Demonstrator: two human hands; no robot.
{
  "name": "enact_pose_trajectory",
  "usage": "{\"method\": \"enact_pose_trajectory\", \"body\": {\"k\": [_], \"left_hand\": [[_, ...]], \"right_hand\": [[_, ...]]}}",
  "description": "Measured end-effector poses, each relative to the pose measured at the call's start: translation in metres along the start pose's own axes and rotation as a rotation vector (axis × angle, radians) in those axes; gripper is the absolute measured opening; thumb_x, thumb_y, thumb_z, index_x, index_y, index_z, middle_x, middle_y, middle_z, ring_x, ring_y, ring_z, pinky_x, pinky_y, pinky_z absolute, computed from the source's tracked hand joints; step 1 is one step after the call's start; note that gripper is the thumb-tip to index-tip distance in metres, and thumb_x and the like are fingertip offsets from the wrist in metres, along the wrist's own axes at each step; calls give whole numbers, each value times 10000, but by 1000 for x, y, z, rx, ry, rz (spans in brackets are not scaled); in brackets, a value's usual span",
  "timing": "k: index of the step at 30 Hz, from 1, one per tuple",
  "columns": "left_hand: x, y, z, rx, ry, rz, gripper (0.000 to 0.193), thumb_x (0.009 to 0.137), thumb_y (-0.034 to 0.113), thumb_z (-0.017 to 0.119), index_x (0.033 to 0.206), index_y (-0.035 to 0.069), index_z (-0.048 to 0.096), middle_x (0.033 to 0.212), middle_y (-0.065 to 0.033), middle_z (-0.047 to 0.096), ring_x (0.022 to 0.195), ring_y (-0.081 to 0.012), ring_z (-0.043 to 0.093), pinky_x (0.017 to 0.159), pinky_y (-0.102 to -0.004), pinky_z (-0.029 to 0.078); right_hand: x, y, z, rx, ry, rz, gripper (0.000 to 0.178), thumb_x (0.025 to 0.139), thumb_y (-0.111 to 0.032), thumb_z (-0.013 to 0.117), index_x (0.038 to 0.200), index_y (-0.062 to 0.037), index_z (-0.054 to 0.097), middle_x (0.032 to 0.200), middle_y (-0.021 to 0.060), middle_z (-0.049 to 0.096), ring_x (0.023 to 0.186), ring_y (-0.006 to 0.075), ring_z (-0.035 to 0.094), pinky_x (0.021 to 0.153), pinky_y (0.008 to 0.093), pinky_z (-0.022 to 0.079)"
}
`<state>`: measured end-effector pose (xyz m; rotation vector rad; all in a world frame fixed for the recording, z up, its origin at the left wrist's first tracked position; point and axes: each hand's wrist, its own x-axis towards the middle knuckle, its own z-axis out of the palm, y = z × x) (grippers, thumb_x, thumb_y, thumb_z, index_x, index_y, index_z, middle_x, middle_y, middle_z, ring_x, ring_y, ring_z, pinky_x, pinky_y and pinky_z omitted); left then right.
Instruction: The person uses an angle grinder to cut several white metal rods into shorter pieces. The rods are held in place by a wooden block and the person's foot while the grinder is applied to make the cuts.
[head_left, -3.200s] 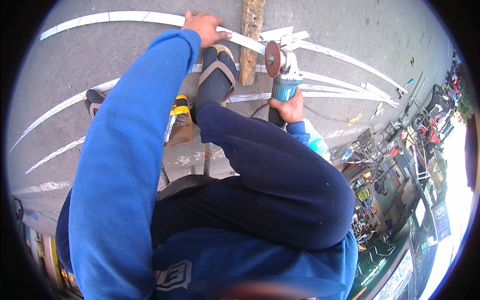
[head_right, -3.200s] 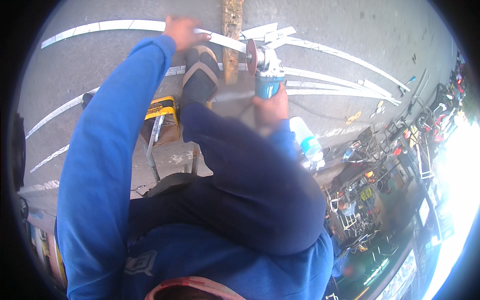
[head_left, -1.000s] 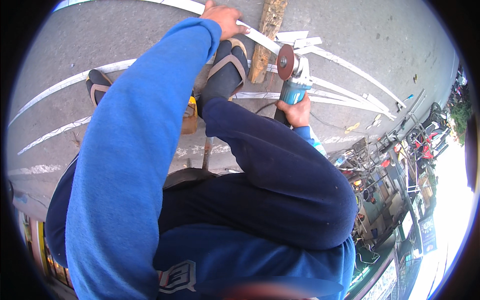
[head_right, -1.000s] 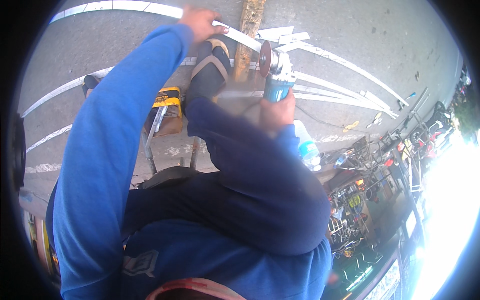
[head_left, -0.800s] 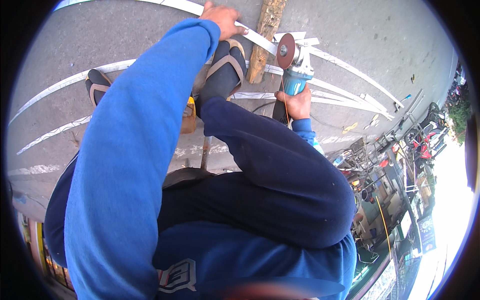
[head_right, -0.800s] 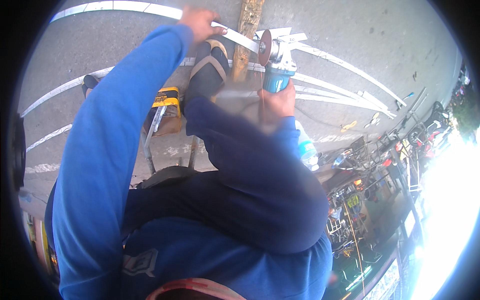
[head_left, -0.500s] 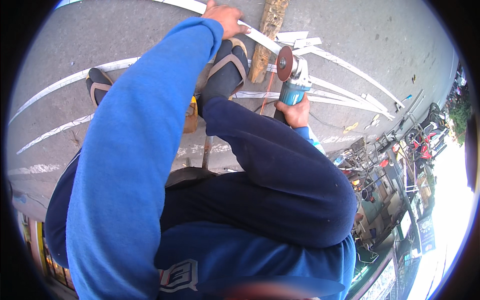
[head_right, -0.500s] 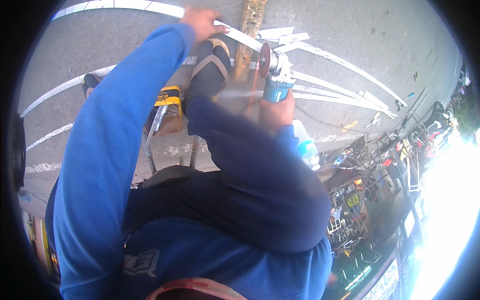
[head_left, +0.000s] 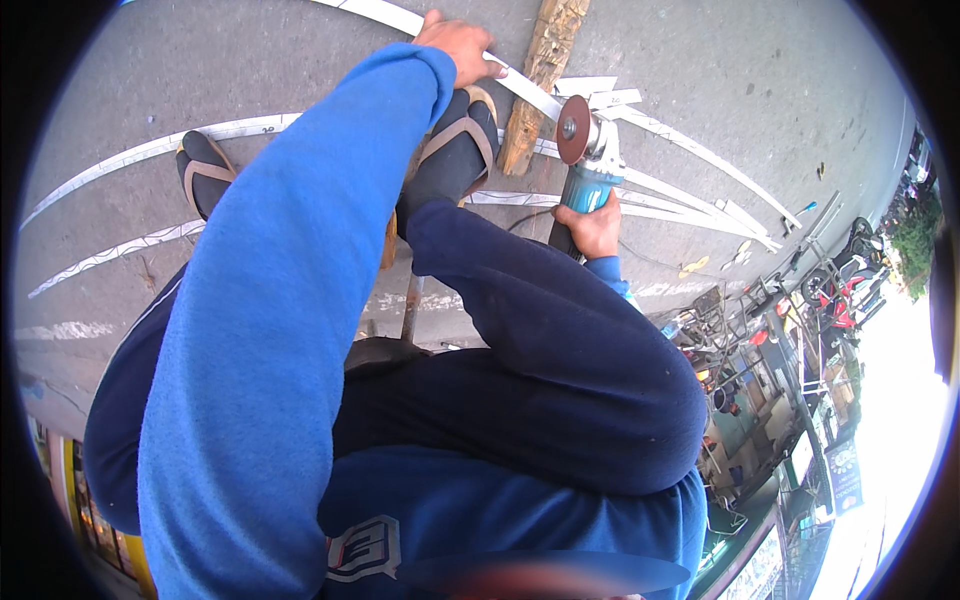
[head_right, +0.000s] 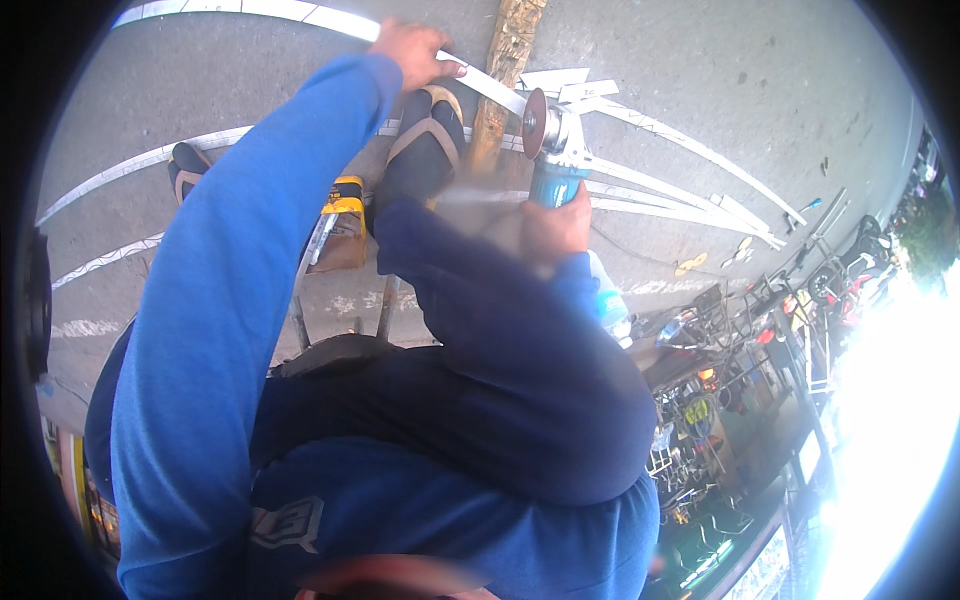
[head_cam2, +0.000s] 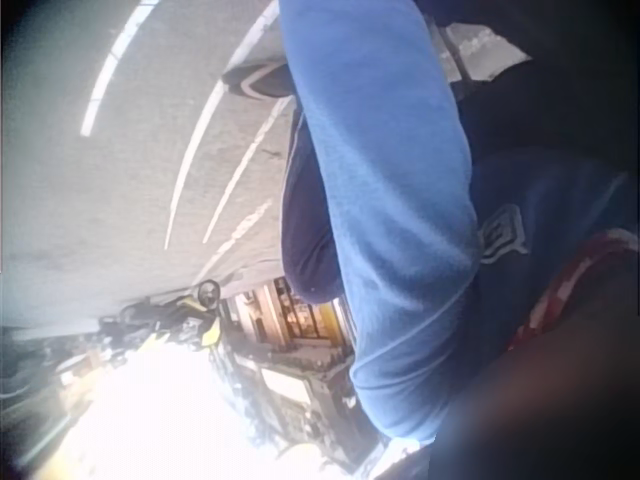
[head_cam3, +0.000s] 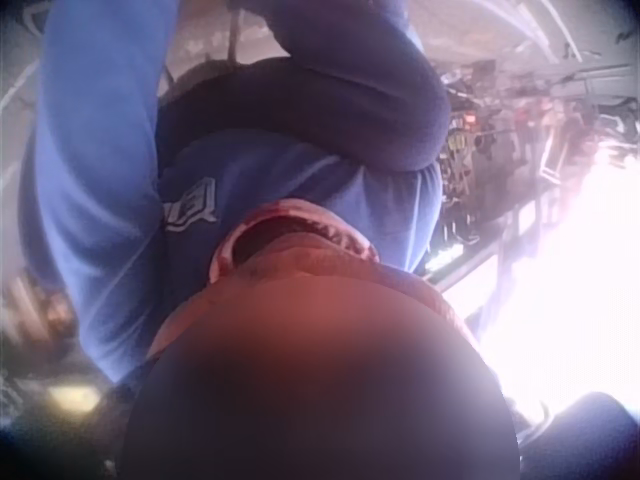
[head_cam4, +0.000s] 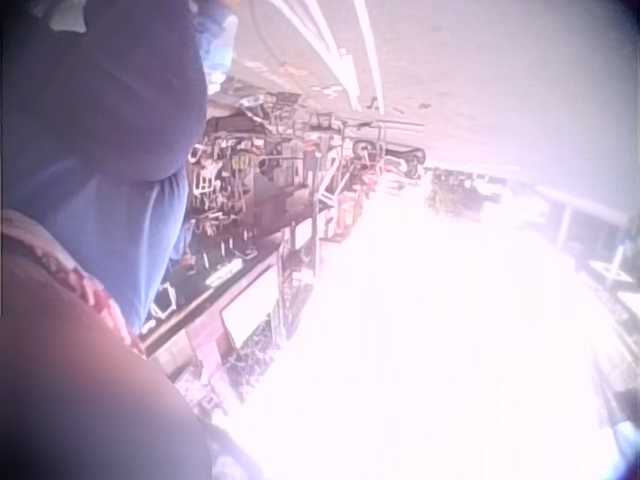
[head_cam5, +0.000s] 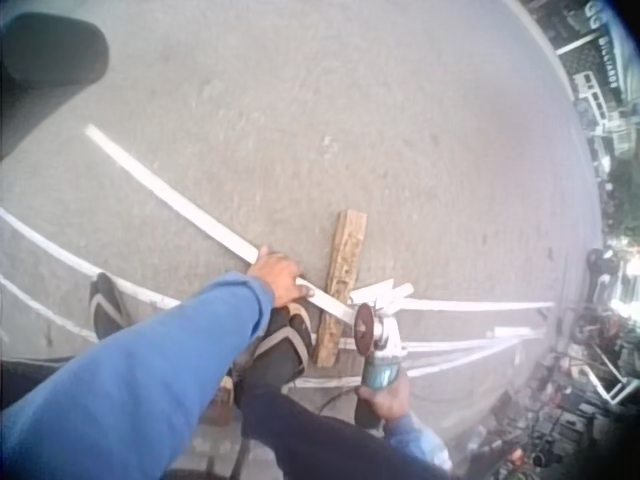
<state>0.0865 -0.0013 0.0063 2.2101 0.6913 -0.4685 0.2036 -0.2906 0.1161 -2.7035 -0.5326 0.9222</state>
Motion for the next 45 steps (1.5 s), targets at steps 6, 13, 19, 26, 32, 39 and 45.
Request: {"method": "enact_pose_trajectory", "body": {"k": [6, 13, 19, 26, 32, 39, 45], "left_hand": [[0, -3, -1, -3, -29, 25, 569, 866, 592, 637, 1180, 124, 715, 1064, -118, 711, 1107, -270, 618, 1001, -424, 332], [3, -5, 3, 23, -38, 23, 572, 876, 598, 620, 1191, 130, 709, 1092, -110, 709, 1131, -265, 612, 1005, -426, 332], [6, -11, 12, 39, 21, 38, 569, 877, 605, 614, 1179, 134, 715, 1088, -115, 709, 1132, -266, 611, 1006, -436, 333], [2, -3, 1, 35, -43, 19, 570, 875, 604, 616, 1178, 131, 714, 1073, -107, 711, 1120, -262, 615, 992, -432, 333], [0, -1, -3, 34, -36, 23, 570, 876, 603, 614, 1176, 129, 714, 1048, -101, 715, 1107, -254, 619, 973, -423, 334], [1, -4, 0, 39, -23, 30, 578, 871, 607, 617, 1190, 133, 708, 1061, -96, 714, 1113, -249, 615, 984, -420, 334], [-1, 1, -3, 37, -48, 2, 579, 879, 605, 610, 1200, 132, 704, 1062, -95, 718, 1120, -251, 619, 997, -418, 331]], "right_hand": [[-11, -23, -6, 173, -77, 88, 615, 570, -212, 851, 1058, 60, 594, 927, 164, 697, 816, 263, 678, 762, 379, 555], [8, -27, -8, 76, -24, 18, 611, 554, -227, 857, 1027, 64, 605, 893, 181, 695, 801, 273, 684, 745, 391, 560], [-5, -29, -13, 23, -102, 48, 511, 669, -100, 722, 1123, 71, 563, 932, 208, 685, 854, 304, 674, 794, 406, 525], [-11, -34, -10, 183, -87, 125, 645, 559, -228, 851, 1075, 67, 600, 917, 177, 699, 819, 272, 683, 764, 384, 550], [-16, -8, -2, 42, -50, 59, 640, 561, -213, 838, 1079, 75, 594, 920, 173, 699, 827, 265, 682, 767, 377, 550], [1, -12, -11, 51, -95, 65, 629, 594, -180, 806, 1127, 65, 578, 959, 225, 690, 877, 331, 682, 802, 423, 537], [4, -16, -14, 2, -108, 42, 620, 598, -197, 815, 1115, 59, 588, 950, 216, 697, 869, 328, 686, 791, 404, 541]]}}
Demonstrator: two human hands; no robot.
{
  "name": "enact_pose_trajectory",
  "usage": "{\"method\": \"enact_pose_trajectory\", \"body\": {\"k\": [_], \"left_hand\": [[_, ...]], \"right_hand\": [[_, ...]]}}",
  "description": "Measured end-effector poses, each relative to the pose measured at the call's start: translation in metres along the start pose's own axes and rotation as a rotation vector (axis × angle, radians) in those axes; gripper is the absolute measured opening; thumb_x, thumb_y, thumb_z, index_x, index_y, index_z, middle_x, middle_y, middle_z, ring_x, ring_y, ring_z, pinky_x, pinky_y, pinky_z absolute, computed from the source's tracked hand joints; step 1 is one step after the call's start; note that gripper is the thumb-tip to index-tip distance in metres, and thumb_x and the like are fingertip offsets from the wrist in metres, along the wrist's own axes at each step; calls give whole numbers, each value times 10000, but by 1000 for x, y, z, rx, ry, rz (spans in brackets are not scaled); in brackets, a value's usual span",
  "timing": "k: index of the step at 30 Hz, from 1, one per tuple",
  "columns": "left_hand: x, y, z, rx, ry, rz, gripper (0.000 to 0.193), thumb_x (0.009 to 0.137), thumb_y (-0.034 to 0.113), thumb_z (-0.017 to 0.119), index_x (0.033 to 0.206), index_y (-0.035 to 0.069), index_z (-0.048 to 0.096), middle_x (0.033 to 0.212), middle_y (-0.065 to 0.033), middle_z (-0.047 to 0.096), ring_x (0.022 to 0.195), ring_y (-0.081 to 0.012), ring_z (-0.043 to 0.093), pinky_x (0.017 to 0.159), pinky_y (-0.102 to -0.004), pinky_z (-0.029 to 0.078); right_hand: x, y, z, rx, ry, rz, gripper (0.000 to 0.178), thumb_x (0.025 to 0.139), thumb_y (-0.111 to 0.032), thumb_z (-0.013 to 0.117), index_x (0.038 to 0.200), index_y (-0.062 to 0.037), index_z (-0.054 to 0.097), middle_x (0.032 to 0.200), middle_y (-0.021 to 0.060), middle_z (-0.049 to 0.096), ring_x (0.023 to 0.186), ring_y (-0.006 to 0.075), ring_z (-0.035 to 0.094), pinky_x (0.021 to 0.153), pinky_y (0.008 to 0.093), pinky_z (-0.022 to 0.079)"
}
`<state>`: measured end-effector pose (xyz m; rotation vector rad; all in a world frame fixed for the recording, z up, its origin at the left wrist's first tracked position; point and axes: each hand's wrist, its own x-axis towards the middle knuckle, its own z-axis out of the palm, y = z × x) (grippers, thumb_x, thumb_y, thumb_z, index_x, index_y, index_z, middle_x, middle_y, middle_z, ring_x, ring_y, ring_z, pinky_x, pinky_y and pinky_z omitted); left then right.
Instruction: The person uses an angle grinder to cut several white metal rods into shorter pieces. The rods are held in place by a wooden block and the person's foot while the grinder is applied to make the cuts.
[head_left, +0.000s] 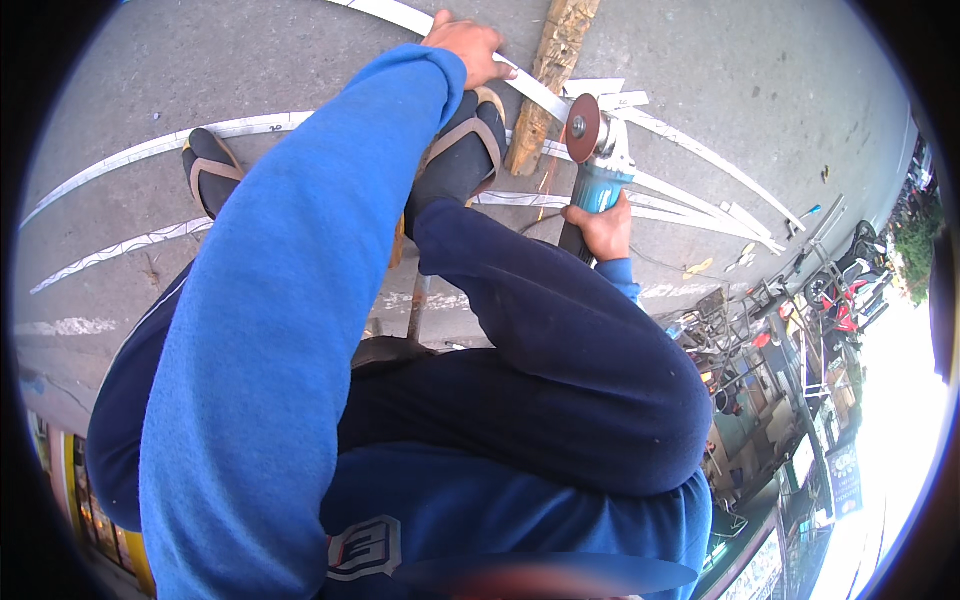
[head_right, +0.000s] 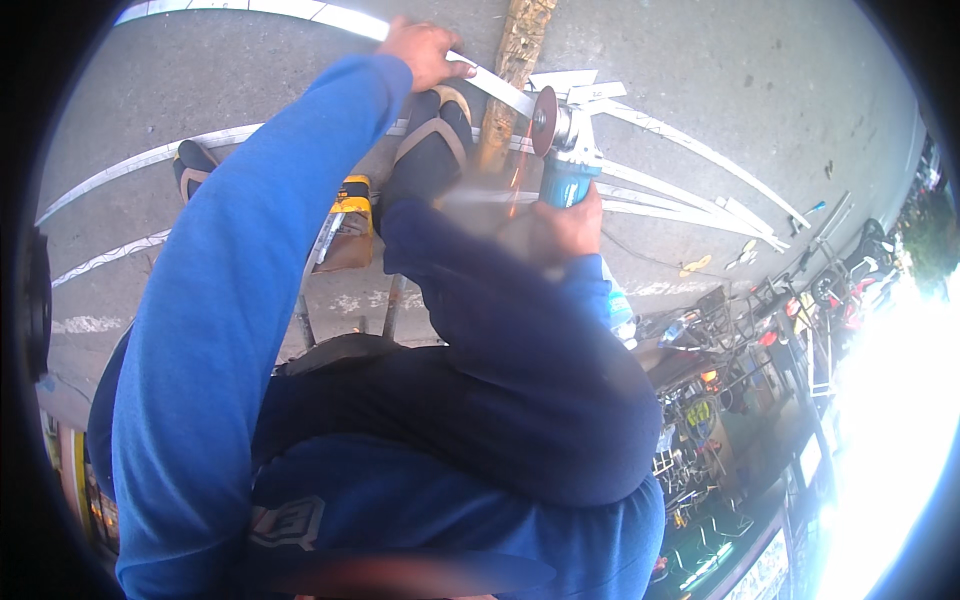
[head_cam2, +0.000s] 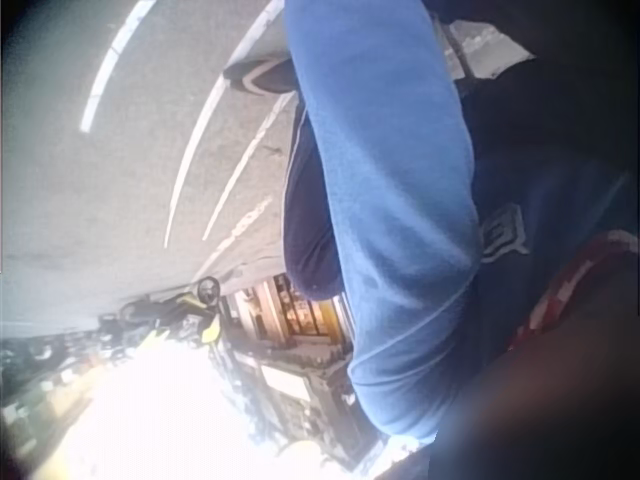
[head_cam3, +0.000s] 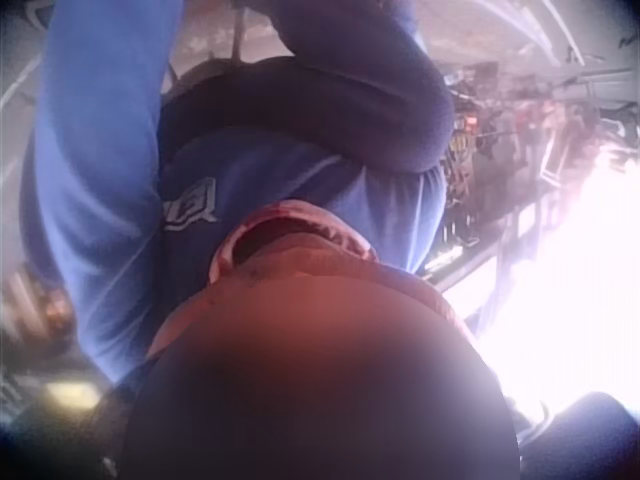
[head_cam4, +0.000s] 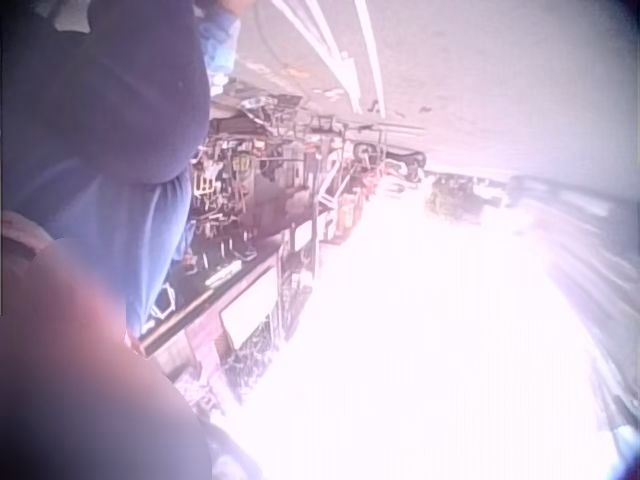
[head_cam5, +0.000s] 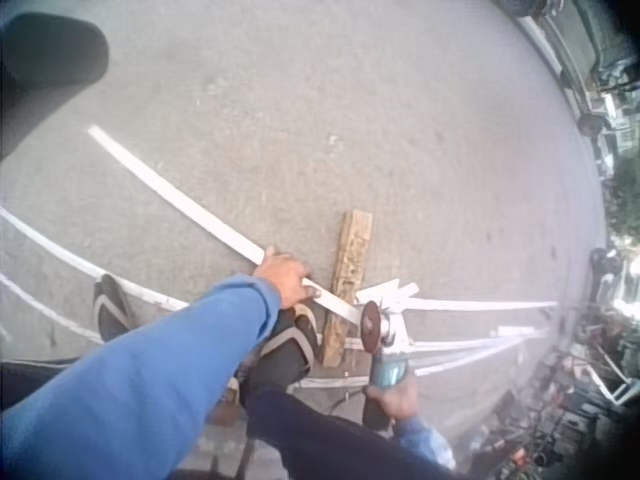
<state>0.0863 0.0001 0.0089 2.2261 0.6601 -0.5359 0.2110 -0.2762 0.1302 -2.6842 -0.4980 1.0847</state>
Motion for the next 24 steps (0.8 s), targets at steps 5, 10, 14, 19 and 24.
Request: {"method": "enact_pose_trajectory", "body": {"k": [5, 10, 14, 19, 24], "left_hand": [[4, -3, 4, 2, 9, 10, 567, 878, 603, 612, 1188, 139, 711, 1067, -100, 718, 1120, -251, 620, 1000, -415, 332], [8, -8, 14, 16, 44, 16, 568, 875, 609, 611, 1184, 143, 712, 1068, -104, 718, 1112, -253, 625, 1005, -423, 338], [10, -11, 16, 2, 55, 18, 581, 876, 616, 606, 1197, 142, 705, 1078, -104, 714, 1114, -257, 626, 1008, -435, 342], [11, -8, 16, 28, 29, -3, 600, 874, 622, 605, 1220, 139, 691, 1107, -99, 705, 1135, -255, 616, 1014, -426, 331], [14, -10, 17, -93, 15, 9, 500, 837, 550, 663, 1080, 121, 746, 1158, -177, 681, 1214, -341, 565, 1128, -607, 258]], "right_hand": [[-15, -4, 2, 126, 10, 37, 636, 566, -240, 848, 1070, 62, 605, 935, 189, 705, 838, 284, 691, 771, 392, 551], [0, -8, 0, 62, -17, 15, 621, 590, -203, 820, 1100, 66, 589, 938, 207, 701, 850, 314, 691, 780, 406, 544], [5, -2, 1, 12, -15, -8, 616, 609, -187, 805, 1123, 69, 582, 952, 218, 701, 875, 319, 693, 801, 413, 539], [-13, 0, 5, 61, 20, 25, 660, 552, -244, 862, 1067, 71, 596, 943, 186, 702, 837, 281, 687, 763, 392, 555], [-10, -6, 5, 57, 6, 36, 674, 550, -252, 867, 1074, 72, 594, 949, 199, 698, 842, 288, 688, 765, 391, 556]]}}
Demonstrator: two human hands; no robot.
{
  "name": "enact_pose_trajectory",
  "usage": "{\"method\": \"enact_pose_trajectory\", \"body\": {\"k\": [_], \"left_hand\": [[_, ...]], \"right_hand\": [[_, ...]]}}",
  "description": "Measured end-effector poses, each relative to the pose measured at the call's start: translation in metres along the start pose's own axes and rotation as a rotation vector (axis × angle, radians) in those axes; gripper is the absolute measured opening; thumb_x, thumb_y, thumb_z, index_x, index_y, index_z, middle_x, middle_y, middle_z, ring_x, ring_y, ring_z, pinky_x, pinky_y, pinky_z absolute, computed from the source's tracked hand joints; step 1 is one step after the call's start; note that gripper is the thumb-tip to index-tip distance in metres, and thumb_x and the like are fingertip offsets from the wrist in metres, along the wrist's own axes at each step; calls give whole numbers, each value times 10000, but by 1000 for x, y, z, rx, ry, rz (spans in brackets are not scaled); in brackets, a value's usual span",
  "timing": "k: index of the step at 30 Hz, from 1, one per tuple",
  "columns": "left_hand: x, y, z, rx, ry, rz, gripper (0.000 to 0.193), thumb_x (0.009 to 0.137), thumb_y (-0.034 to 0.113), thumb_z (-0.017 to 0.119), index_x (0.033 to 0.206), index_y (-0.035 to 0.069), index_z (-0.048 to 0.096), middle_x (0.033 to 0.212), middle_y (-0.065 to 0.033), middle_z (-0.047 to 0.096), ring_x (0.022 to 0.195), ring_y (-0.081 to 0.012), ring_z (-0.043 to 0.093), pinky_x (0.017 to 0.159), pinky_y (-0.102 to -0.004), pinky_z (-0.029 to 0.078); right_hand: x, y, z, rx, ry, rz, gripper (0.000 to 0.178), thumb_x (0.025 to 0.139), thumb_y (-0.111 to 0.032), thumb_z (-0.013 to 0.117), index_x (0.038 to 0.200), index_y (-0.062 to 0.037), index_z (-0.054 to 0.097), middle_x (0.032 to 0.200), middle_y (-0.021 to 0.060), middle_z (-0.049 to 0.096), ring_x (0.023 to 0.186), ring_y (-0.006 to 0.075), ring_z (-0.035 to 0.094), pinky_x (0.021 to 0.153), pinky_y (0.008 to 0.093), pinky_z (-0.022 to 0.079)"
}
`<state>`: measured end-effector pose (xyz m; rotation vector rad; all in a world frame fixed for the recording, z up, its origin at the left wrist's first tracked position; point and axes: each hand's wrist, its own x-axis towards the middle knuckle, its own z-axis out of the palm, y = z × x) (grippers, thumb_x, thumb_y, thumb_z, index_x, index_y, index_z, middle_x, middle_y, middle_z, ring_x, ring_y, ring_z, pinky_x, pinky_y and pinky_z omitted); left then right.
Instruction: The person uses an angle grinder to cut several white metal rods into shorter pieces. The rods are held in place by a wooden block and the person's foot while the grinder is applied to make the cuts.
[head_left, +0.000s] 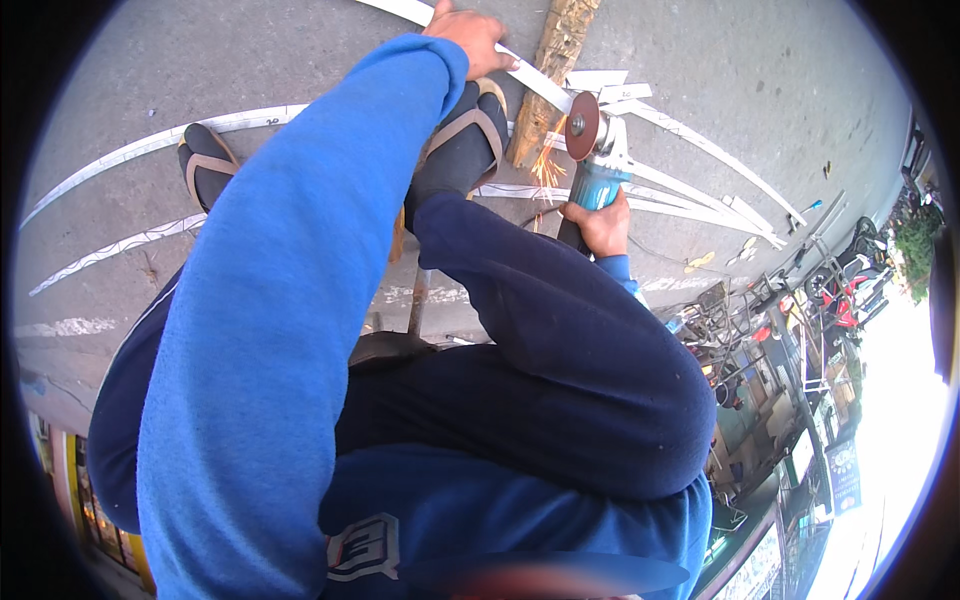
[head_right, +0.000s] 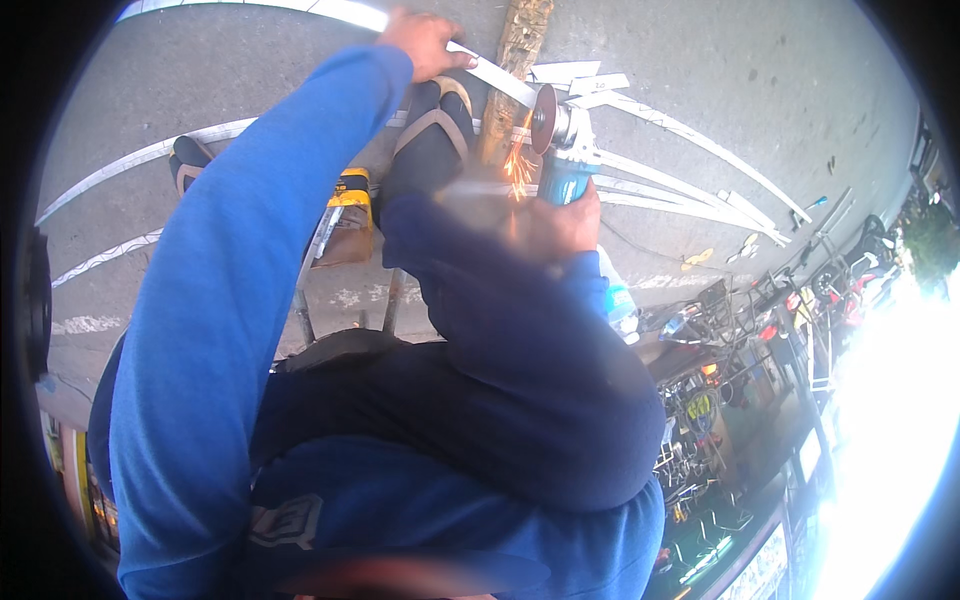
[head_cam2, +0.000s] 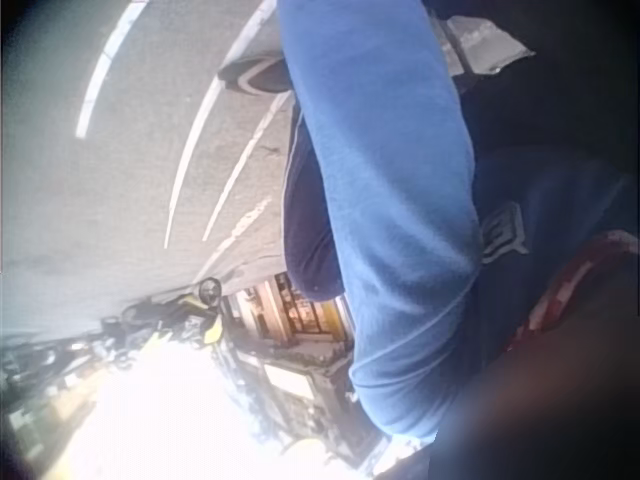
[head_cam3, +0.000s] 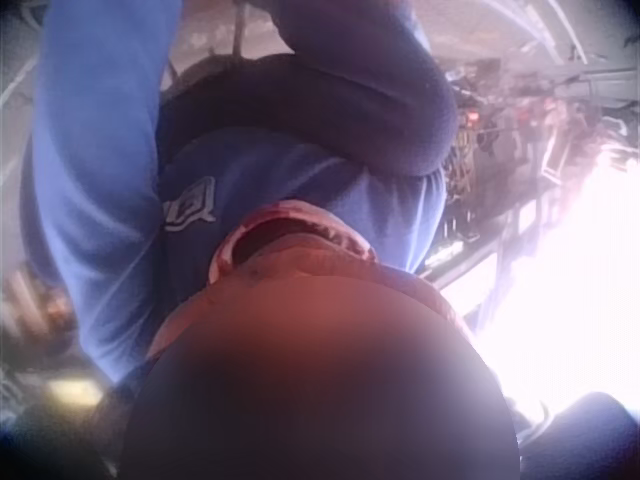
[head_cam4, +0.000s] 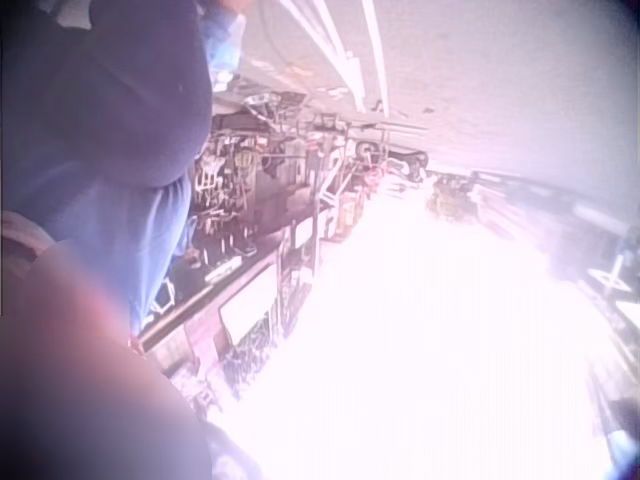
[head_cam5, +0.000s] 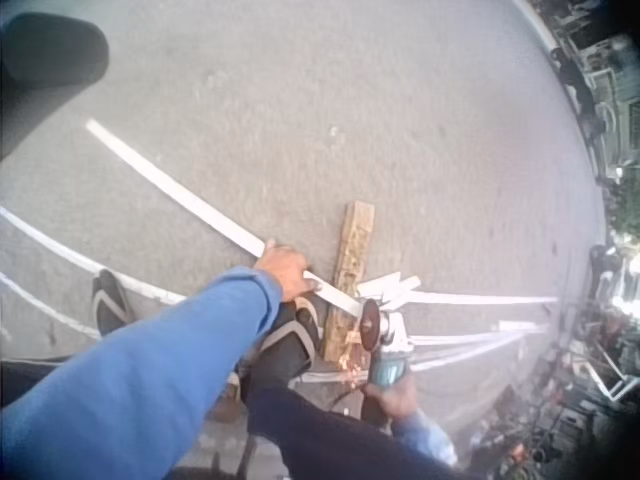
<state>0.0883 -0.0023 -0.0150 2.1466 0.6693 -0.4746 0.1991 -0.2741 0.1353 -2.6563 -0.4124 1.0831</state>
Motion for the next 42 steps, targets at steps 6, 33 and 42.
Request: {"method": "enact_pose_trajectory", "body": {"k": [6, 33, 42], "left_hand": [[-5, 0, 1, 110, 72, 4, 596, 873, 621, 605, 1217, 142, 694, 1072, -98, 712, 1125, -256, 622, 1008, -425, 333], [-8, 16, -13, 109, -18, -36, 499, 874, 561, 638, 1112, 131, 721, 1021, -102, 714, 1047, -274, 643, 975, -441, 345], [-17, 43, -54, 97, 55, 56, 295, 857, 393, 706, 984, 128, 722, 985, -114, 719, 1015, -286, 662, 925, -513, 319]], "right_hand": [[6, -1, -4, -13, -13, -27, 572, 631, -148, 781, 1132, 46, 587, 942, 210, 698, 860, 315, 691, 777, 407, 545], [88, 88, -36, 408, -641, 8, 610, 577, -206, 768, 1114, 27, 596, 895, 143, 677, 775, 247, 671, 741, 373, 546], [73, 131, -17, 714, -630, 70, 770, 543, -173, 784, 1239, 23, 519, 957, 162, 653, 813, 275, 669, 738, 398, 553]]}}
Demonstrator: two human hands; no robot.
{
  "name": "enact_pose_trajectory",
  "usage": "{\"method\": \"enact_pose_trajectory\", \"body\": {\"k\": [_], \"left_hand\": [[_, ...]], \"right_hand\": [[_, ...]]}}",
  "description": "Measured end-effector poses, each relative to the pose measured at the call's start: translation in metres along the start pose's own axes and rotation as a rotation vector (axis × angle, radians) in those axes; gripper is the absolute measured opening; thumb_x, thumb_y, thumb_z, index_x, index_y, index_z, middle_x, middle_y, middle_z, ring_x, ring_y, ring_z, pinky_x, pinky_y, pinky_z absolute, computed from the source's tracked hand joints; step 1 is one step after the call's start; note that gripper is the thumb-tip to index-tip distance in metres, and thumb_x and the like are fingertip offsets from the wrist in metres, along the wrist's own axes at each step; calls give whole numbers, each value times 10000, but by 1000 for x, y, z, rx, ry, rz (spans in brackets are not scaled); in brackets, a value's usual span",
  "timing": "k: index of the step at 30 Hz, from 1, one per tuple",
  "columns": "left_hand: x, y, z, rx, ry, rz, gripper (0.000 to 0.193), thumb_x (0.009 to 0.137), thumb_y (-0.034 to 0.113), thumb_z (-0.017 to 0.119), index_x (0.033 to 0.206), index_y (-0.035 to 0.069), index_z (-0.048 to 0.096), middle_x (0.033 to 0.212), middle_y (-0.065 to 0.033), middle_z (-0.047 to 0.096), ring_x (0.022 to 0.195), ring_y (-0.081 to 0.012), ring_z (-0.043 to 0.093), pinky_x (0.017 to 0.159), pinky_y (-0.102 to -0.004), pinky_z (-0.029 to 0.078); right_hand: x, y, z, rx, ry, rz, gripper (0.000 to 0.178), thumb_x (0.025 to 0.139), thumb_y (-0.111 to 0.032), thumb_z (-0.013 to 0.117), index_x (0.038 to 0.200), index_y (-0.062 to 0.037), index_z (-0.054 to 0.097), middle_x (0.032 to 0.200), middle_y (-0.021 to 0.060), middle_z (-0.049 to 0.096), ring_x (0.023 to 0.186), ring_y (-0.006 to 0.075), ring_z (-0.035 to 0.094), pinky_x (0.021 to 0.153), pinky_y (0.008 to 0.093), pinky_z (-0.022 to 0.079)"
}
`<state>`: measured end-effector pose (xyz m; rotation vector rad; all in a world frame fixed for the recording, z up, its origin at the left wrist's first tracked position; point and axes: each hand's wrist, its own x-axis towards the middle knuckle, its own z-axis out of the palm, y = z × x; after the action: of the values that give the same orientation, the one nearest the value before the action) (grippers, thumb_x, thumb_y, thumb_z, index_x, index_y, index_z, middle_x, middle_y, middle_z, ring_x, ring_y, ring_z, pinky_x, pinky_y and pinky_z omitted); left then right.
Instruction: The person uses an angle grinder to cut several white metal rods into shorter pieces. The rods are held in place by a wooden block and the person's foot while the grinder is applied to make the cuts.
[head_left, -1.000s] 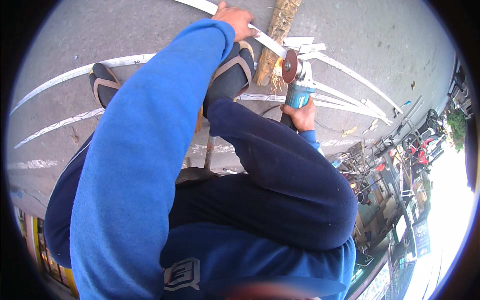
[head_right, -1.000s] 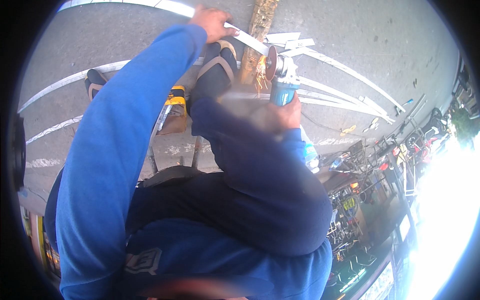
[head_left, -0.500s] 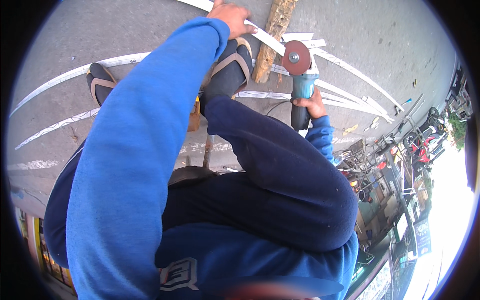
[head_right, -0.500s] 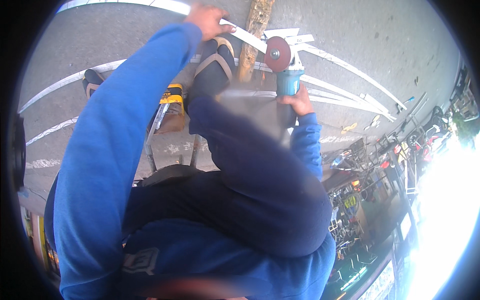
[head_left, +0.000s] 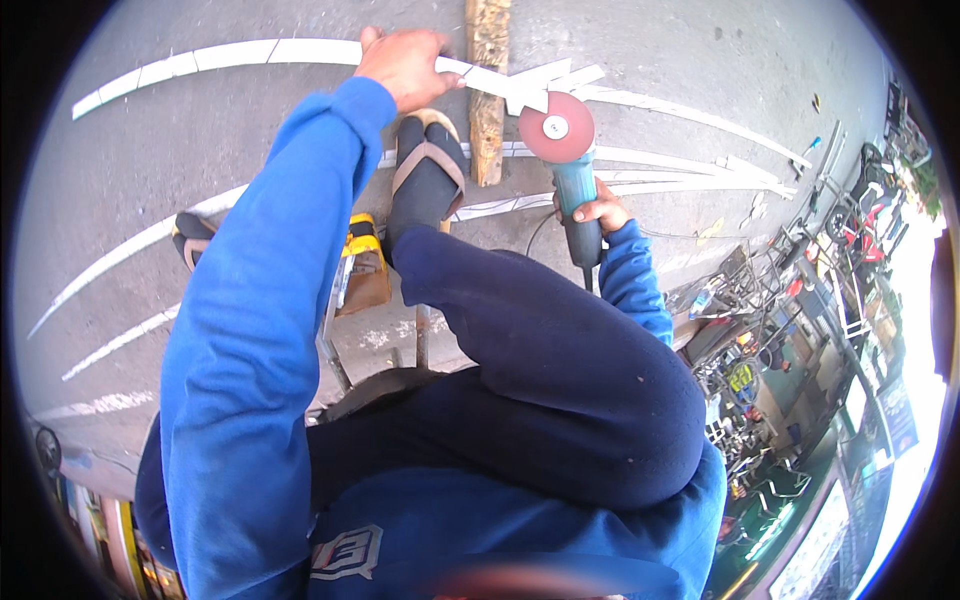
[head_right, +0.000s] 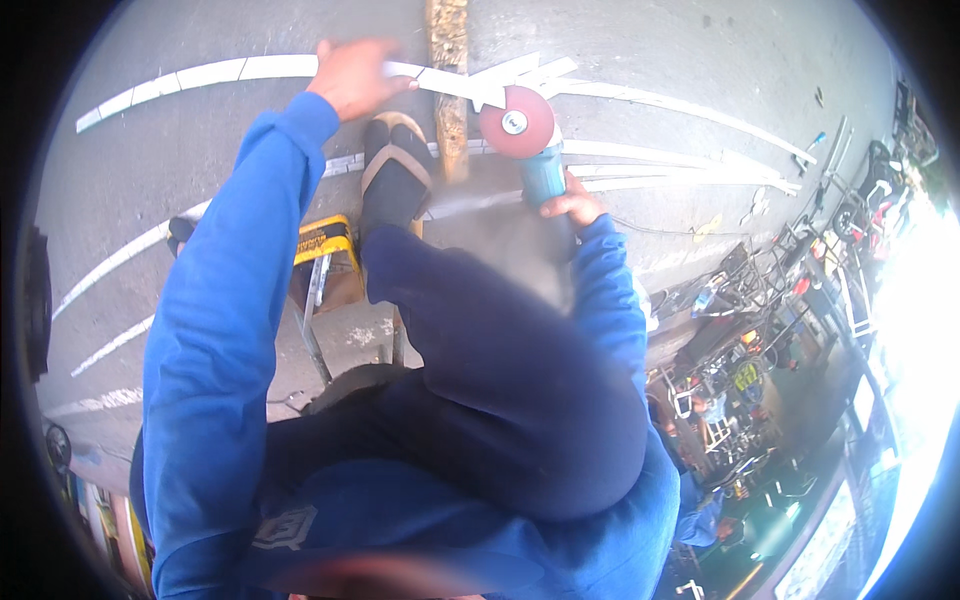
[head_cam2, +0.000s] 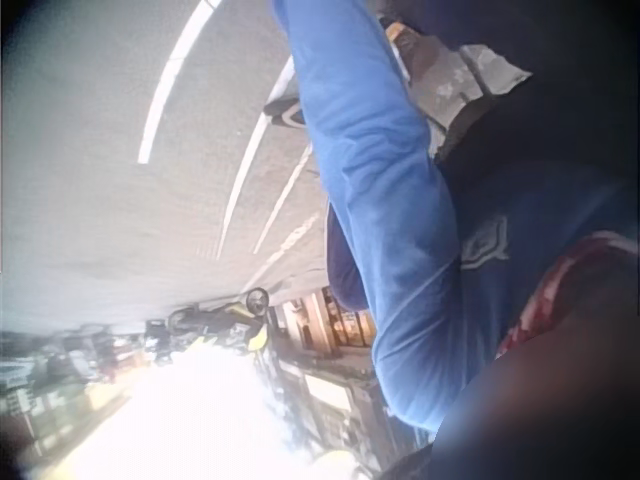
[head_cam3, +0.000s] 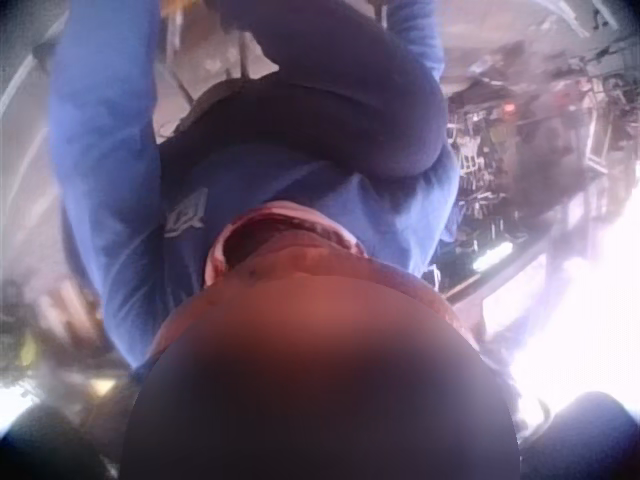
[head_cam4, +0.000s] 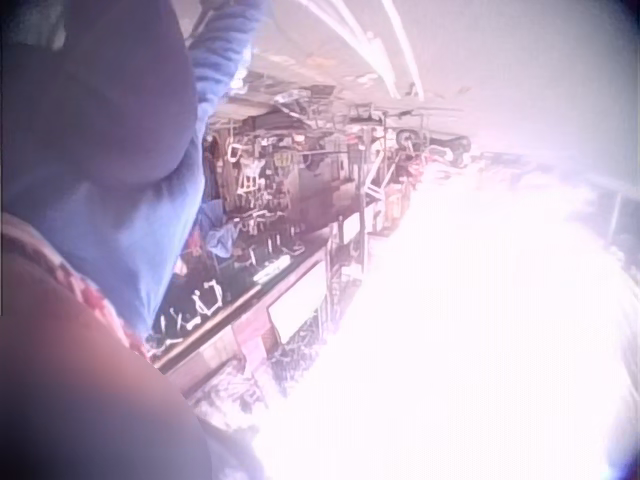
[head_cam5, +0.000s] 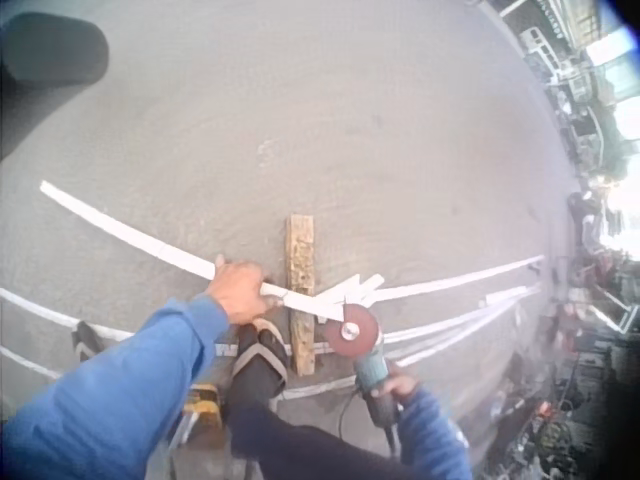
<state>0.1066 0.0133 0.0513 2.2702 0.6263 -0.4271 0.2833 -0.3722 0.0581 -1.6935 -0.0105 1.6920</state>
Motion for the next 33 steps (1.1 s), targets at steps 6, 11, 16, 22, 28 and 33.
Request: {"method": "enact_pose_trajectory", "body": {"k": [6, 11, 16, 22, 28, 33], "left_hand": [[-17, 5, 13, 138, 325, 216, 241, 888, 256, 683, 1078, 114, 647, 1152, -86, 655, 1111, -296, 607, 936, -498, 424], [-18, -11, 48, 206, 362, 206, 223, 880, 200, 684, 1050, 87, 595, 1102, -96, 644, 1106, -296, 588, 978, -509, 405], [-17, -23, 55, 180, 345, 251, 319, 935, 241, 630, 1227, 114, 610, 1224, -57, 666, 1187, -246, 578, 1089, -524, 363], [-15, -29, 53, 162, 292, 259, 320, 960, 262, 601, 1248, 128, 640, 1267, -48, 659, 1216, -235, 571, 1128, -533, 340], [-15, -29, 54, 156, 307, 281, 340, 966, 275, 593, 1266, 125, 640, 1279, -54, 656, 1226, -232, 568, 1134, -529, 334], [-15, -30, 53, 161, 302, 278, 342, 970, 266, 586, 1274, 117, 636, 1284, -58, 654, 1232, -231, 566, 1138, -522, 334]], "right_hand": [[-14, -18, 18, -158, 234, -107, 678, 561, -175, 797, 1170, 18, 570, 935, 139, 674, 822, 250, 668, 762, 384, 543], [-33, -62, 51, -894, 668, -105, 704, 595, -209, 813, 1208, 35, 569, 1046, 215, 682, 986, 322, 675, 883, 393, 521], [-33, -82, 81, -1116, 899, -125, 719, 626, -190, 794, 1284, -50, 540, 1059, 213, 682, 981, 405, 668, 867, 459, 543], [-17, -75, 75, -1245, 940, -269, 665, 644, -149, 743, 1271, -79, 533, 1105, 151, 653, 991, 381, 649, 837, 471, 542], [-17, -75, 61, -1269, 928, -219, 654, 648, -147, 760, 1258, -81, 533, 1095, 148, 653, 983, 377, 655, 828, 478, 542], [-19, -83, 57, -1261, 952, -113, 681, 627, -174, 800, 1252, -67, 551, 1122, 178, 671, 1010, 385, 663, 864, 467, 544]]}}
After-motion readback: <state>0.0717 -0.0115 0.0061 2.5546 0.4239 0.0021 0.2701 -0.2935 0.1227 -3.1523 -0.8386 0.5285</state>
